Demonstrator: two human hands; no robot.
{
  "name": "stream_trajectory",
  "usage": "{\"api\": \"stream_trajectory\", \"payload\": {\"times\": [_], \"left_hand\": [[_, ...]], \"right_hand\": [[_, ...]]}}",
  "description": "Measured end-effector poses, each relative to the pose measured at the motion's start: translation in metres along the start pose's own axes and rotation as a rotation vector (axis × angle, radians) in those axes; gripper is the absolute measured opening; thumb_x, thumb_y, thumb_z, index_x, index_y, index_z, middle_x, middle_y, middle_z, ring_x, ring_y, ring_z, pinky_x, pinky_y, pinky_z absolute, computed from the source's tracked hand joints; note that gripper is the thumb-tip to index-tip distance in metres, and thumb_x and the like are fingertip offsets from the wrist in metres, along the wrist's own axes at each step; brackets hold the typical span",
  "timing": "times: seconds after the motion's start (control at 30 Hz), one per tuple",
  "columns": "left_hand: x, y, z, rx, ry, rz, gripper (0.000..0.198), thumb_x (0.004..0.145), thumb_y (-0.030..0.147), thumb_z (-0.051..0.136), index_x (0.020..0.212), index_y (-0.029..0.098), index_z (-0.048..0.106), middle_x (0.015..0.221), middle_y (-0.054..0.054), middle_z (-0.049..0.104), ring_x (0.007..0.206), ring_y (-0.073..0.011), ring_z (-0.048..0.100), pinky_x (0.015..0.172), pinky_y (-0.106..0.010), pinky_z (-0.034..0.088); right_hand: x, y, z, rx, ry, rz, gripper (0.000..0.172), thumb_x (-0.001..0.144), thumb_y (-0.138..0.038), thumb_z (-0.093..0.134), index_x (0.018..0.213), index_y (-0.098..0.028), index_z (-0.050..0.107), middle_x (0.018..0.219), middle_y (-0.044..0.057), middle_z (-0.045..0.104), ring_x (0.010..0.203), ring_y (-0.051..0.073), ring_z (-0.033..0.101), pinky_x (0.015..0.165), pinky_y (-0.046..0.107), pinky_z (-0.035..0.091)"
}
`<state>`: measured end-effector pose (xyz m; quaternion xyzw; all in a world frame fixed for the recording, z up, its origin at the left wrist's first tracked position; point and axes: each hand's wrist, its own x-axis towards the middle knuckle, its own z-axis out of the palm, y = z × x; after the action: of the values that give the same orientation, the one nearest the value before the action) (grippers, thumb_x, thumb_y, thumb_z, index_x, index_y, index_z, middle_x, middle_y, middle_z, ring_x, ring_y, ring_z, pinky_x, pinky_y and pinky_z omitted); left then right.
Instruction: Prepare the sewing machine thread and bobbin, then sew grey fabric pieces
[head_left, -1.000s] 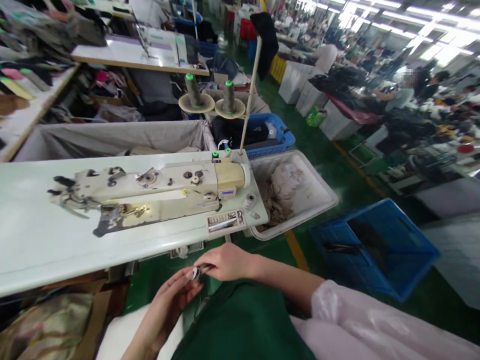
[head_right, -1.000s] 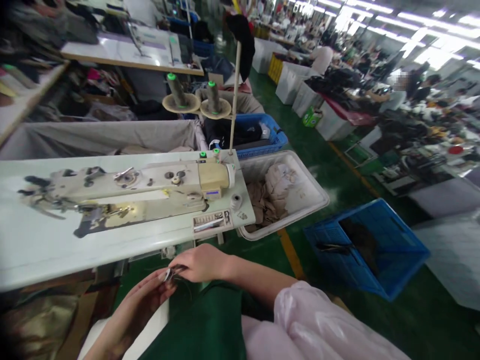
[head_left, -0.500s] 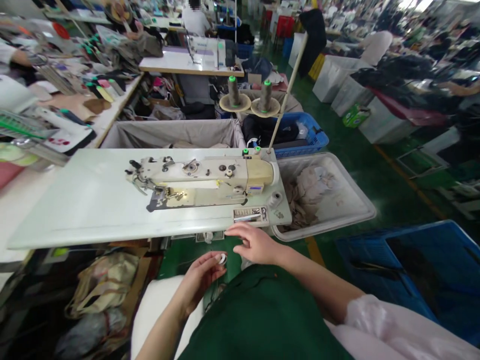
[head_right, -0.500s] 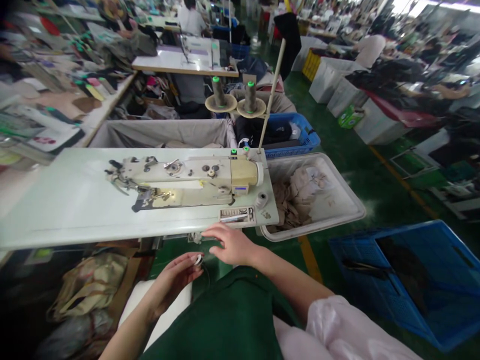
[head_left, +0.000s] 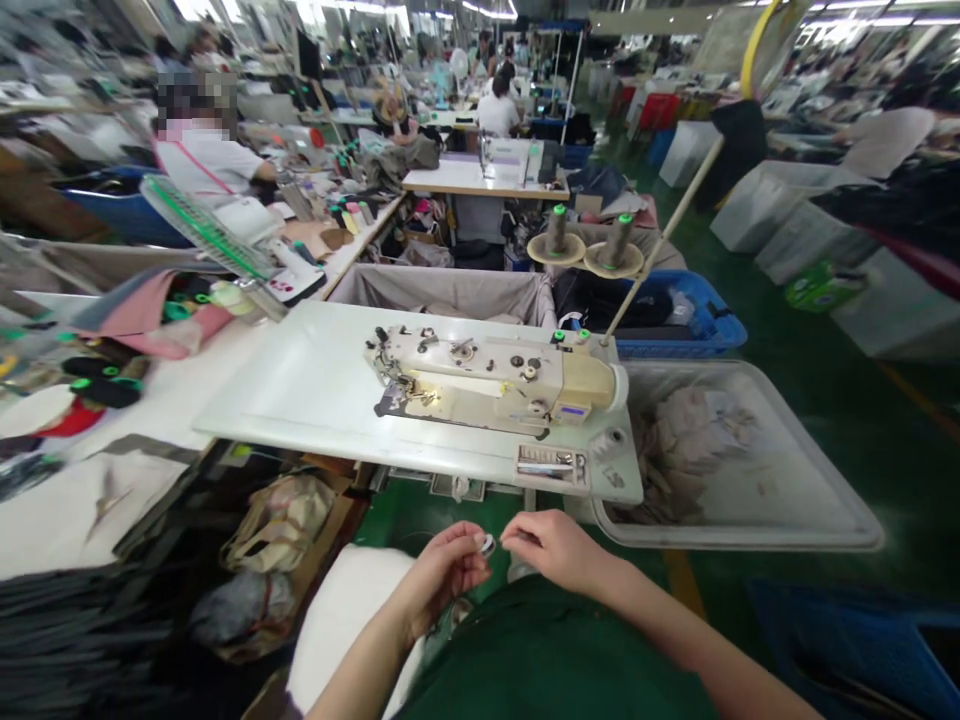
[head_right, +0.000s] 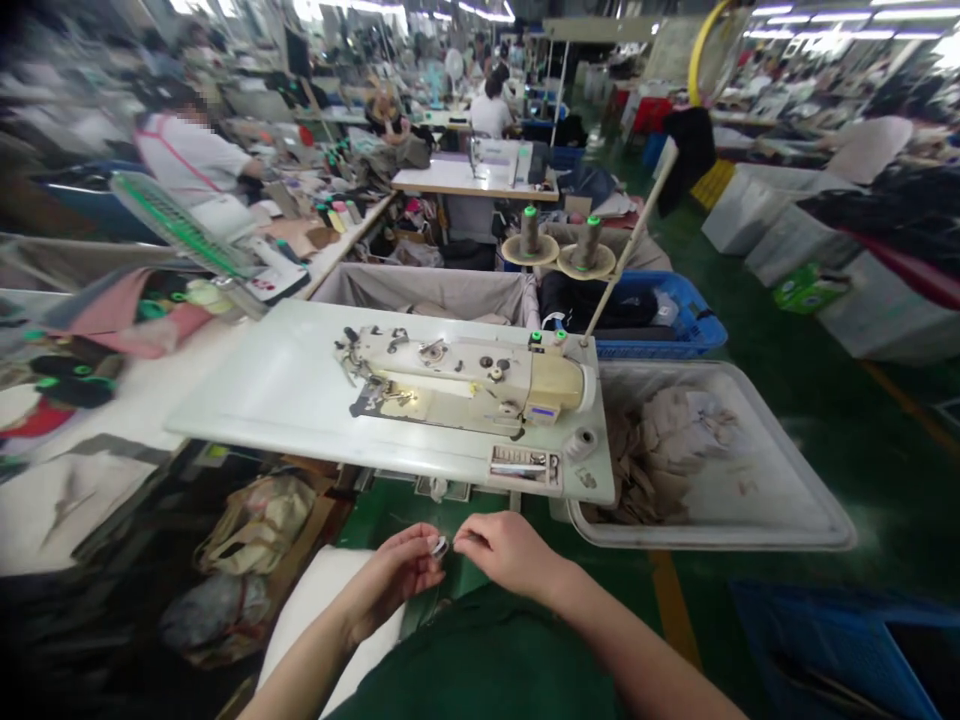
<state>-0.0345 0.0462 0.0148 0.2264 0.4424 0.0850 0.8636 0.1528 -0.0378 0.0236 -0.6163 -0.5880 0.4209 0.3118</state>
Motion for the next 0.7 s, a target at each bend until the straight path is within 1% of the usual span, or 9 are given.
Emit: {"api": "stream_trajectory", "payload": {"times": [0.1,0.17,0.2,0.23,0.3,0.33,0.4,0.53,0.7], "left_hand": [[-0.002,0.001,-0.003,-0.047,-0.048,-0.012,0.022,0.071,0.024,0.08,0.078,0.014,0.061,0.066,-0.001,0.061,0.06,-0.0091,0.059,0.067,-0.023,0.053],[-0.002,0.0,-0.004,-0.049,-0.031,0.0,0.022,0.071,0.024,0.08,0.078,0.014,0.061,0.066,-0.001,0.061,0.059,-0.0087,0.059,0.067,-0.023,0.054],[-0.001,-0.002,-0.004,-0.044,-0.019,0.007,0.022,0.071,0.024,0.08,0.078,0.014,0.061,0.065,-0.001,0.061,0.058,-0.0085,0.058,0.066,-0.023,0.054],[-0.001,-0.003,-0.003,-0.039,-0.012,0.012,0.023,0.071,0.024,0.08,0.078,0.014,0.061,0.065,-0.001,0.061,0.058,-0.0085,0.059,0.066,-0.023,0.054],[-0.001,-0.006,-0.002,-0.045,-0.016,0.018,0.023,0.071,0.024,0.08,0.079,0.014,0.062,0.067,-0.001,0.062,0.059,-0.0089,0.06,0.066,-0.023,0.055],[0.0,-0.007,-0.002,-0.055,-0.025,0.017,0.022,0.071,0.023,0.08,0.08,0.013,0.062,0.068,-0.002,0.063,0.06,-0.0092,0.061,0.066,-0.023,0.055],[0.0,-0.009,-0.001,-0.081,-0.03,0.015,0.021,0.071,0.021,0.08,0.08,0.013,0.063,0.071,-0.003,0.064,0.061,-0.0094,0.061,0.065,-0.022,0.055],[-0.001,-0.01,0.0,-0.081,0.002,0.002,0.018,0.071,0.019,0.078,0.08,0.013,0.064,0.072,-0.004,0.065,0.062,-0.0096,0.062,0.067,-0.022,0.055],[-0.003,-0.01,0.0,0.067,0.046,0.024,0.026,0.068,0.027,0.08,0.08,0.012,0.064,0.074,-0.005,0.066,0.065,-0.0112,0.062,0.069,-0.023,0.054]], "right_hand": [[0.001,-0.002,-0.003,0.085,0.113,0.041,0.018,0.092,-0.029,0.054,0.086,-0.02,0.069,0.078,0.0,0.069,0.072,0.015,0.063,0.067,0.024,0.045],[0.002,-0.004,-0.002,0.072,0.207,0.042,0.016,0.092,-0.028,0.055,0.09,-0.02,0.069,0.08,0.0,0.067,0.072,0.014,0.061,0.067,0.025,0.046],[0.002,-0.005,-0.001,0.056,0.219,0.019,0.014,0.09,-0.026,0.057,0.095,-0.02,0.069,0.085,0.001,0.067,0.074,0.014,0.061,0.067,0.025,0.047],[0.002,-0.007,0.0,0.037,0.2,-0.02,0.017,0.086,-0.024,0.061,0.101,-0.021,0.069,0.093,0.002,0.066,0.078,0.014,0.062,0.069,0.024,0.047],[0.0,-0.009,0.004,-0.007,0.112,-0.121,0.033,0.081,-0.021,0.068,0.114,-0.024,0.066,0.108,0.003,0.064,0.089,0.015,0.062,0.076,0.024,0.049],[0.0,-0.009,0.006,-0.037,0.072,-0.168,0.036,0.081,-0.02,0.069,0.117,-0.025,0.064,0.111,0.003,0.062,0.093,0.015,0.062,0.079,0.024,0.049],[-0.001,-0.008,0.01,-0.119,0.037,-0.237,0.031,0.085,-0.021,0.065,0.116,-0.024,0.064,0.111,0.003,0.063,0.097,0.016,0.062,0.083,0.025,0.049],[-0.002,-0.005,0.015,-0.252,0.039,-0.268,0.025,0.091,-0.022,0.058,0.115,-0.023,0.065,0.107,0.004,0.065,0.094,0.016,0.063,0.079,0.024,0.049],[-0.004,-0.003,0.014,-0.204,0.038,-0.277,0.018,0.091,-0.026,0.061,0.106,-0.019,0.068,0.105,0.004,0.065,0.094,0.014,0.063,0.08,0.022,0.048]]}}
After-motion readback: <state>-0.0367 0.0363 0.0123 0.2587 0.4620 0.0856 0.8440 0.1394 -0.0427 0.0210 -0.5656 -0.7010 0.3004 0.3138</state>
